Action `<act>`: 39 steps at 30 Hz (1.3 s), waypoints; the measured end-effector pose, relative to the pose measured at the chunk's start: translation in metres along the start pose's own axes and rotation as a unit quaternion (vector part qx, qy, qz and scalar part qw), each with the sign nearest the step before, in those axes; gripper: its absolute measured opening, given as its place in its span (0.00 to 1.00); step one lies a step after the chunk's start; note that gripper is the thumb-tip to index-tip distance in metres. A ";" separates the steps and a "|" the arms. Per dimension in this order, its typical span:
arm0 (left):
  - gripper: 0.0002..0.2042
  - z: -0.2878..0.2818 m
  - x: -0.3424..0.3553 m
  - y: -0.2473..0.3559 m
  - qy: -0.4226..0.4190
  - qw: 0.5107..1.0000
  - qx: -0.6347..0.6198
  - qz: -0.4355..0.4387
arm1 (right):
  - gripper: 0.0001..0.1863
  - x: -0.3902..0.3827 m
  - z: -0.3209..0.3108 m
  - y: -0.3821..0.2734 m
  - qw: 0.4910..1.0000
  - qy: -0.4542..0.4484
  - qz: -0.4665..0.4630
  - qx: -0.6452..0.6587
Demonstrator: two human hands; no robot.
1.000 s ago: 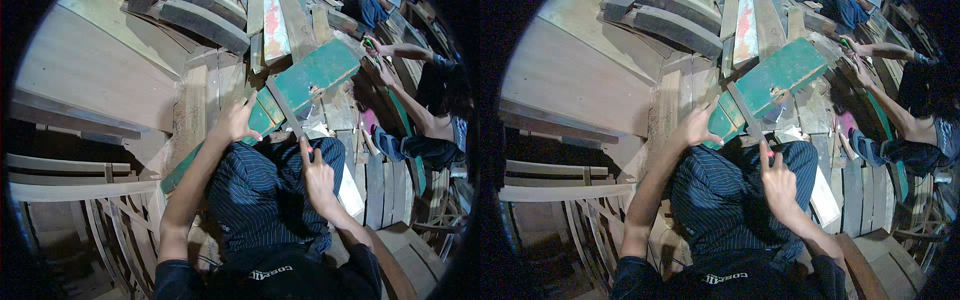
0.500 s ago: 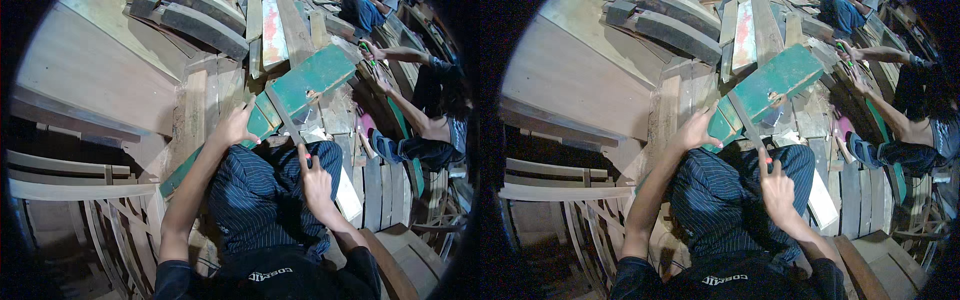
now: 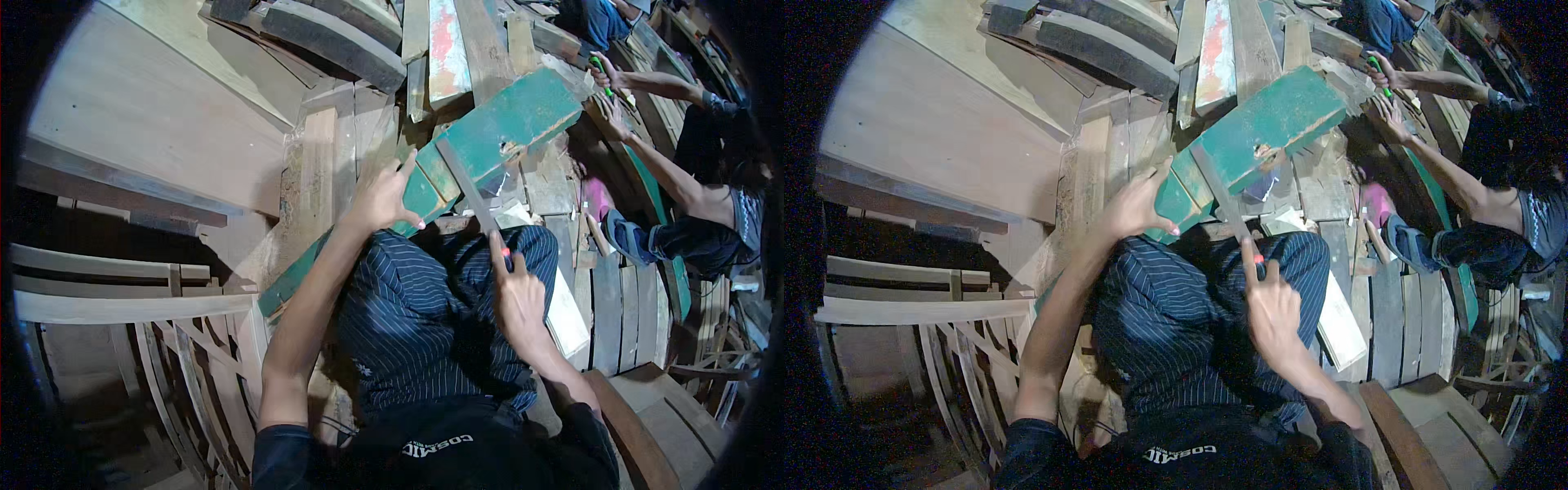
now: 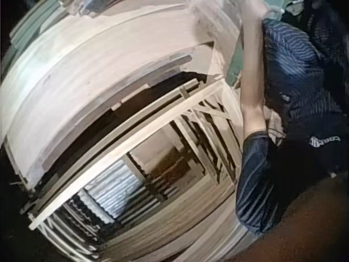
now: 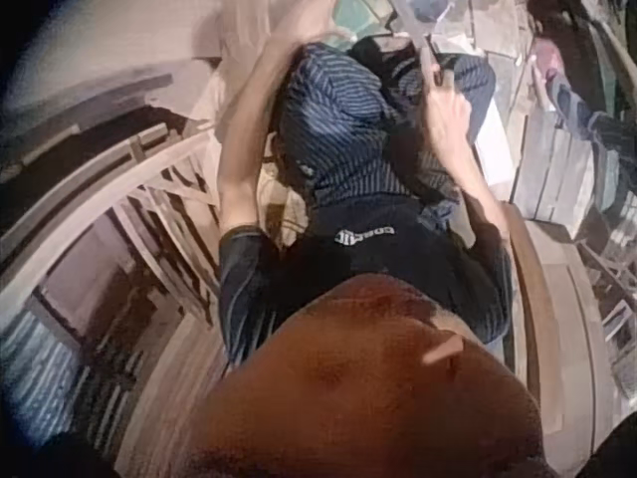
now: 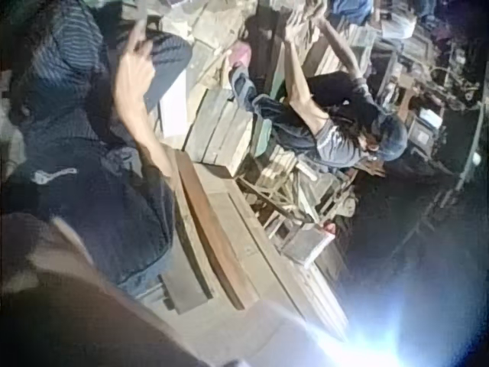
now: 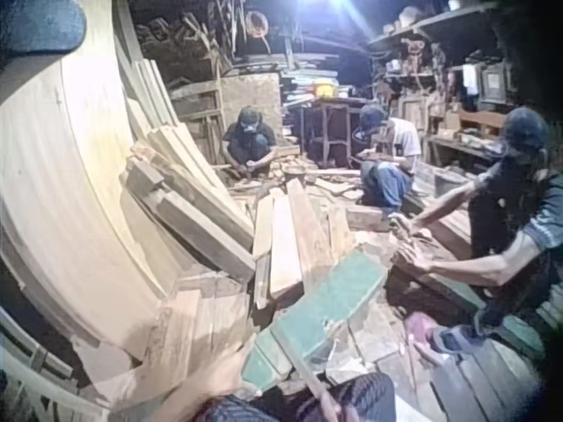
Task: The person holds a wooden board by hand and cuts into it along a marked line using a hand saw.
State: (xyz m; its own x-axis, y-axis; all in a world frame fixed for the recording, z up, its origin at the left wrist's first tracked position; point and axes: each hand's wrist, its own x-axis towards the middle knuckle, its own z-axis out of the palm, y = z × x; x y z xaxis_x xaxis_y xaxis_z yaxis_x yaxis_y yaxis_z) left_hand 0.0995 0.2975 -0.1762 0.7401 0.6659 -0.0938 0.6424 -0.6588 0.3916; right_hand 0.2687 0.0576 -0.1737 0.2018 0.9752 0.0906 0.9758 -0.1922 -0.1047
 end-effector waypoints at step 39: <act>0.64 0.006 -0.003 -0.012 0.002 1.000 -0.013 0.018 | 0.44 0.050 0.019 -0.020 1.000 0.008 0.021 0.007</act>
State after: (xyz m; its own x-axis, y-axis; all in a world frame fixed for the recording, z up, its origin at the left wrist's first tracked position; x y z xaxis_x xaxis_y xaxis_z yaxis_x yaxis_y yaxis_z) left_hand 0.0911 0.3013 -0.1857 0.7625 0.6426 -0.0753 0.6091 -0.6736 0.4187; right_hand 0.2573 0.1121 -0.1857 0.2442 0.9644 0.1016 0.9650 -0.2314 -0.1231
